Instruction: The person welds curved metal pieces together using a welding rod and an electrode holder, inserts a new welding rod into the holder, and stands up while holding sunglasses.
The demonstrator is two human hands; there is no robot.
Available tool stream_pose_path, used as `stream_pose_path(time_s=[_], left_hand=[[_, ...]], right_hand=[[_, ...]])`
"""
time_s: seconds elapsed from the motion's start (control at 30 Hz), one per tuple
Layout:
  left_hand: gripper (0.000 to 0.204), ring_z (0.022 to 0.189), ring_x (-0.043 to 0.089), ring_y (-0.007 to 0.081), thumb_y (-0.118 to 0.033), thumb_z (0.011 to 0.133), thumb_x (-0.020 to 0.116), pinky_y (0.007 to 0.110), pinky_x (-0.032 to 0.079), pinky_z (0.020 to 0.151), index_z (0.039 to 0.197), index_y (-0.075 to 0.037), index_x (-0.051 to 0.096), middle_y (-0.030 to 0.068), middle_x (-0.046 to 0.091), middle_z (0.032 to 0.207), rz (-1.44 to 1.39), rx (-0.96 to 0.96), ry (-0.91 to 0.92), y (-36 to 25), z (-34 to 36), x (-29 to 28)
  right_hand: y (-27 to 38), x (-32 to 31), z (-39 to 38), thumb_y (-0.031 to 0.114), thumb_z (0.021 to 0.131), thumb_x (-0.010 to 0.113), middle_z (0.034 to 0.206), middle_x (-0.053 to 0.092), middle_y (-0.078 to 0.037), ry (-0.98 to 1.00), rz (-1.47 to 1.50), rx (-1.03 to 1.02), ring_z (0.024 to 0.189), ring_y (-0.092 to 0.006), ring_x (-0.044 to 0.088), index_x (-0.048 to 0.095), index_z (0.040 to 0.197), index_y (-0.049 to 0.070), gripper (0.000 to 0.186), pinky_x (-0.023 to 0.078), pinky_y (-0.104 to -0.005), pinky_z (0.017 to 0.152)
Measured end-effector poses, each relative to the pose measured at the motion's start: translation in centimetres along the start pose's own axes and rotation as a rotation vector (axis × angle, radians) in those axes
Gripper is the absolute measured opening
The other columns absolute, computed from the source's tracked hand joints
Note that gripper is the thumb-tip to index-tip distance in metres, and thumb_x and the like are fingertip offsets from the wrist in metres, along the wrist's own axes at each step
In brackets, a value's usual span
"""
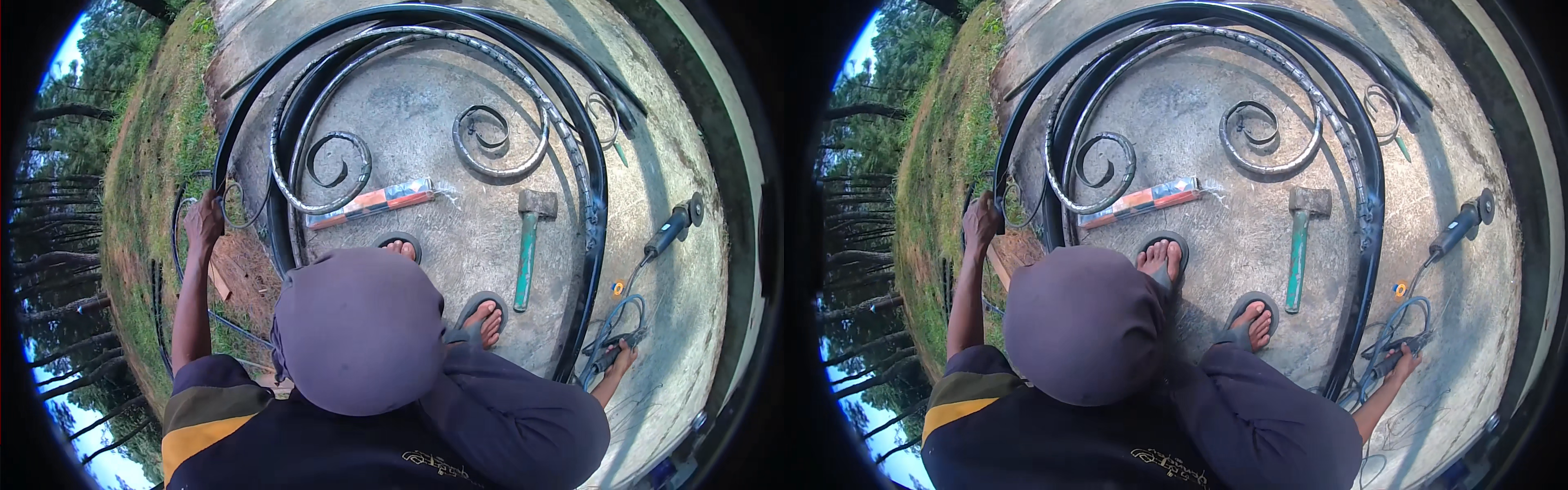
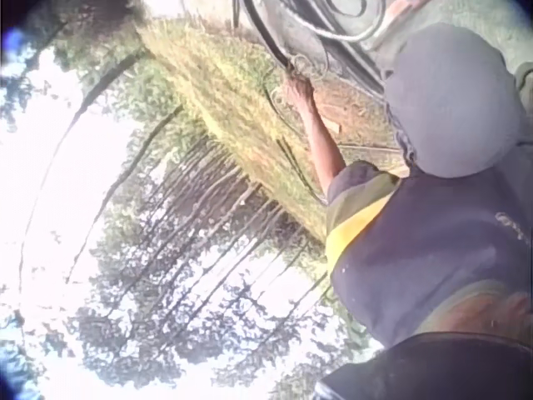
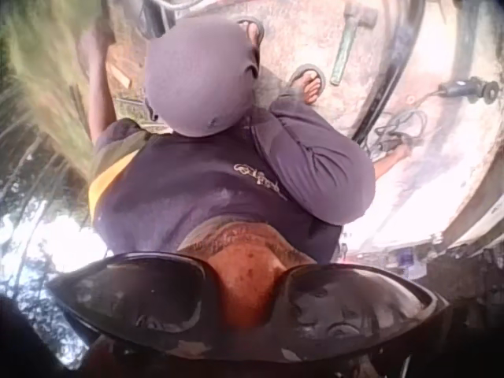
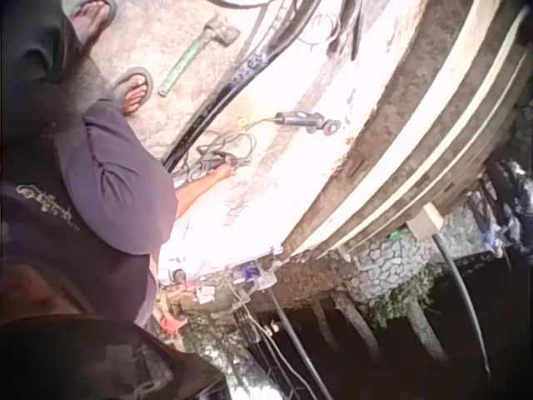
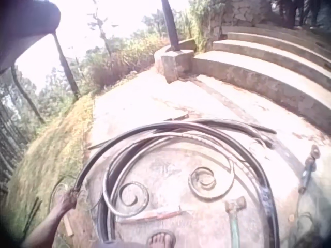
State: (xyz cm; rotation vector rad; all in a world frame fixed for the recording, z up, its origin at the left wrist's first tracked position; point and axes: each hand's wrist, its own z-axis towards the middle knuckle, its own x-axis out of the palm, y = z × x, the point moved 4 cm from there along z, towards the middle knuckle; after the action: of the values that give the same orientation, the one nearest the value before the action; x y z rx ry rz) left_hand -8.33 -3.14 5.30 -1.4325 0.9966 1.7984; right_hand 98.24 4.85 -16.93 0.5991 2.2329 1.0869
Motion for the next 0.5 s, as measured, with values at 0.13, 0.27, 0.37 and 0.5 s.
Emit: stream_pose_path(time_s=[0.13,0.27,0.37,0.5], left_hand=[[0.026,0.089,0.067,0.046,-0.024,0.097,0.049,0.056,0.05,0.077,0.117,-0.014,0.064,0.0267,0.07,0.094,0.016,-0.208,0.06,4.8,-4.0,2.3],[0.027,0.082,0.067,0.0455,-0.028,0.099,0.048,0.054,0.049,0.07,0.119,-0.02,0.065,0.0248,0.07,0.087,0.078,-0.177,0.013,5.1,-5.6,2.6],[0.031,0.081,0.067,0.0457,-0.028,0.1,0.045,0.056,0.048,0.069,0.123,-0.019,0.064,0.0252,0.07,0.088,0.193,-0.298,0.154,7.4,-9.3,1.9],[0.037,0.093,0.067,0.0425,-0.032,0.097,0.048,0.054,0.048,0.076,0.128,-0.019,0.065,0.0202,0.071,0.109,0.179,-0.395,0.211,4.8,-10.9,-0.1]], right_hand=[[0.9,0.0,0.1,0.005,0.083,0.068,0.07,0.059,-0.014,-0.197,-0.001,-0.102,0.051,-0.0239,0.057,0.034,0.138,0.011,0.065,0.047,-0.0371,0.044],[1.8,-4.9,-0.9,0.006,0.084,0.066,0.063,0.056,-0.012,-0.301,0.231,-0.103,0.047,-0.0244,0.056,0.049,0.099,0.005,0.022,0.047,-0.0373,0.043],[3.2,-3.3,-1.0,0.009,0.086,0.074,0.065,0.056,-0.008,-0.346,0.194,-0.142,0.049,-0.0197,0.057,0.05,0.097,0.006,0.027,0.049,-0.033,0.043],[6.6,-2.6,0.7,0.011,0.088,0.073,0.065,0.057,-0.008,-0.296,0.381,-0.154,0.051,-0.0215,0.059,0.053,0.1,0.005,0.024,0.05,-0.0354,0.045]])
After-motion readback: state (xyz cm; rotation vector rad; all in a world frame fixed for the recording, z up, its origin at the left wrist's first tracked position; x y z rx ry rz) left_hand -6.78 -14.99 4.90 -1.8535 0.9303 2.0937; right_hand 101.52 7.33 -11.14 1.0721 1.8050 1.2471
